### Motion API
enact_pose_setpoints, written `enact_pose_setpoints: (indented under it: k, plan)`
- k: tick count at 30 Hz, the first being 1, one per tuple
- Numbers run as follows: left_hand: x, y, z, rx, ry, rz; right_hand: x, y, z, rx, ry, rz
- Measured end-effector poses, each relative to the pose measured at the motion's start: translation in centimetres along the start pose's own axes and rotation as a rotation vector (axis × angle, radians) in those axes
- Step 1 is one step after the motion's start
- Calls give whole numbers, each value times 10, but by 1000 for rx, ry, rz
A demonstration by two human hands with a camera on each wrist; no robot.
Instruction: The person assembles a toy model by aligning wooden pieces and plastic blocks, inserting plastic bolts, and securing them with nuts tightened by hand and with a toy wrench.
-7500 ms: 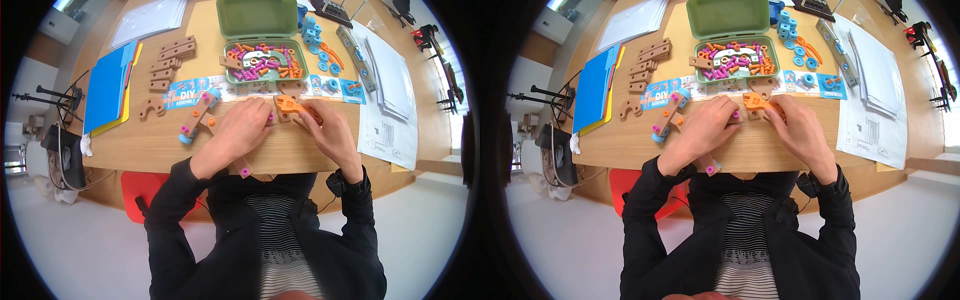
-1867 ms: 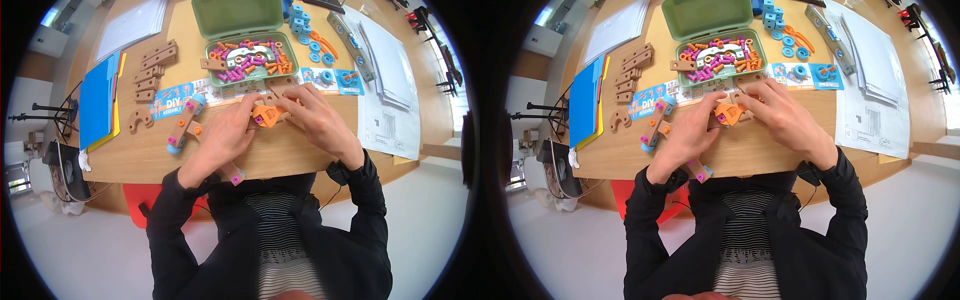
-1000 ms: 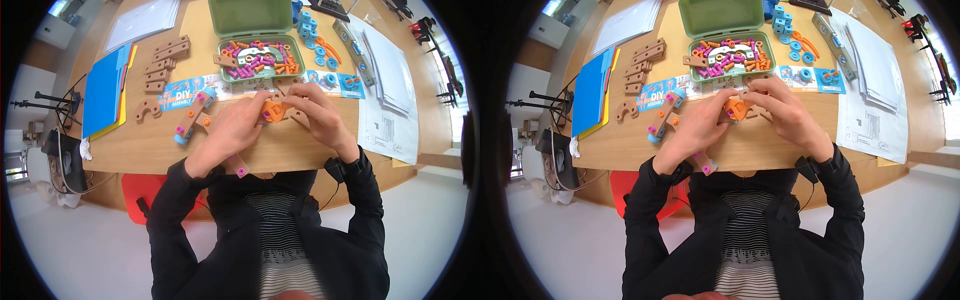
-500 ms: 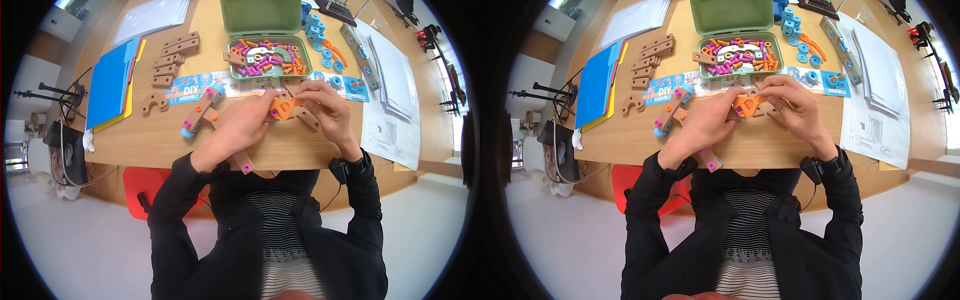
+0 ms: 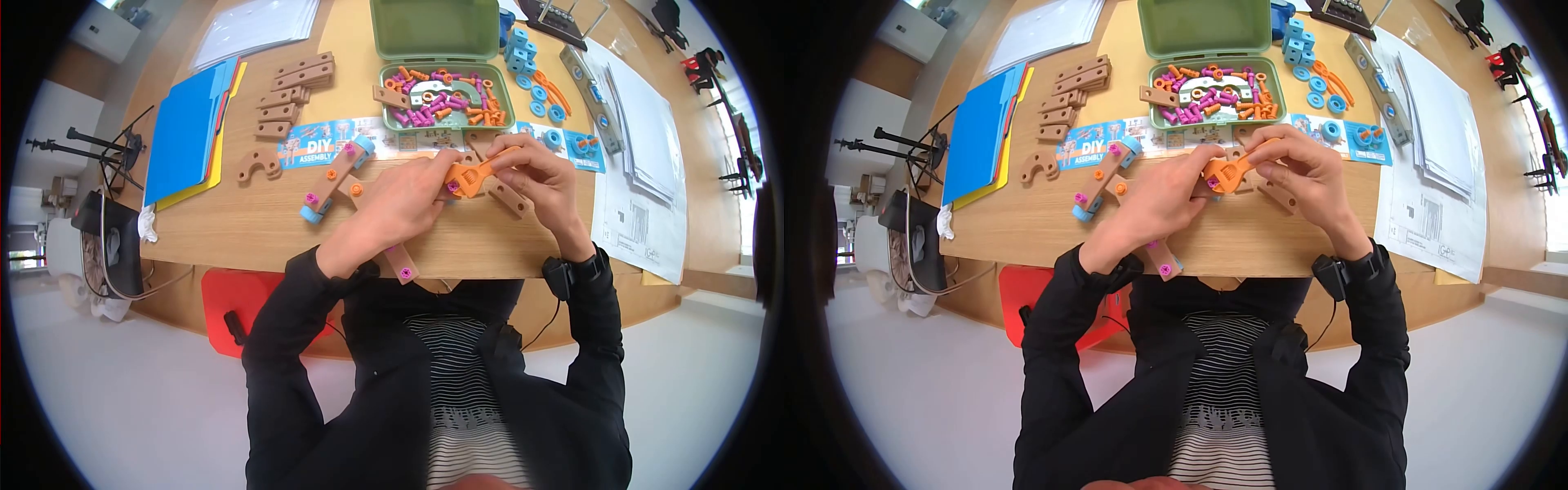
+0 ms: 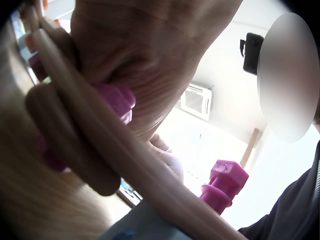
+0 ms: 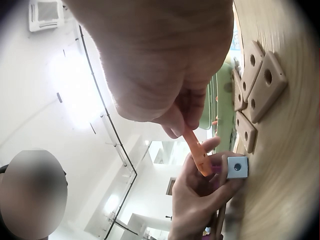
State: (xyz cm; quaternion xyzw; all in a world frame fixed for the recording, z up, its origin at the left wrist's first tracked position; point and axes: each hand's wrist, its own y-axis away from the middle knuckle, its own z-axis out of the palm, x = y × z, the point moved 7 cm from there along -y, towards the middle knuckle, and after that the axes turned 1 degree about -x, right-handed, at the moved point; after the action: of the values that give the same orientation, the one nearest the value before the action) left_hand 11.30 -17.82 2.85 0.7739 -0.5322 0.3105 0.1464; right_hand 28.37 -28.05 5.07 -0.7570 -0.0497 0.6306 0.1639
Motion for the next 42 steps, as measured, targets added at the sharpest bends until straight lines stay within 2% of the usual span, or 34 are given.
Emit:
enact_pose_setpoints:
  k: [11, 14, 16, 23, 25, 29, 34, 36, 40, 42]
  plan:
    - [-2, -1, 3, 1, 5, 9, -13, 4, 5, 35, -8, -68]
    - [-2, -2, 1, 21, 6, 27, -28, 3, 7, 38, 112, -132]
    - [-2, -1, 0, 26, 5, 25, -49, 4, 16, -26, 355, -249]
    - [-3, -1, 1, 18, 23, 30, -65, 10, 28, -10, 492, -366]
    - [-3, 0, 1, 9, 45, 18, -77, 19, 36, -6, 609, -457]
    - [-1, 0, 0, -8, 19, 3, -93, 25, 35, 139, 597, -533]
    - [1, 1, -3, 3, -34, -14, -85, 28, 21, 209, 468, -444]
    - [23, 5, -24, 201, -38, 303, -79, 33, 15, 226, 399, -421]
    - [30, 31, -54, 155, 87, 292, -66, 43, 9, 209, 324, -308]
    - [25, 44, -54, 5, 205, 314, -62, 45, 9, 209, 305, -291]
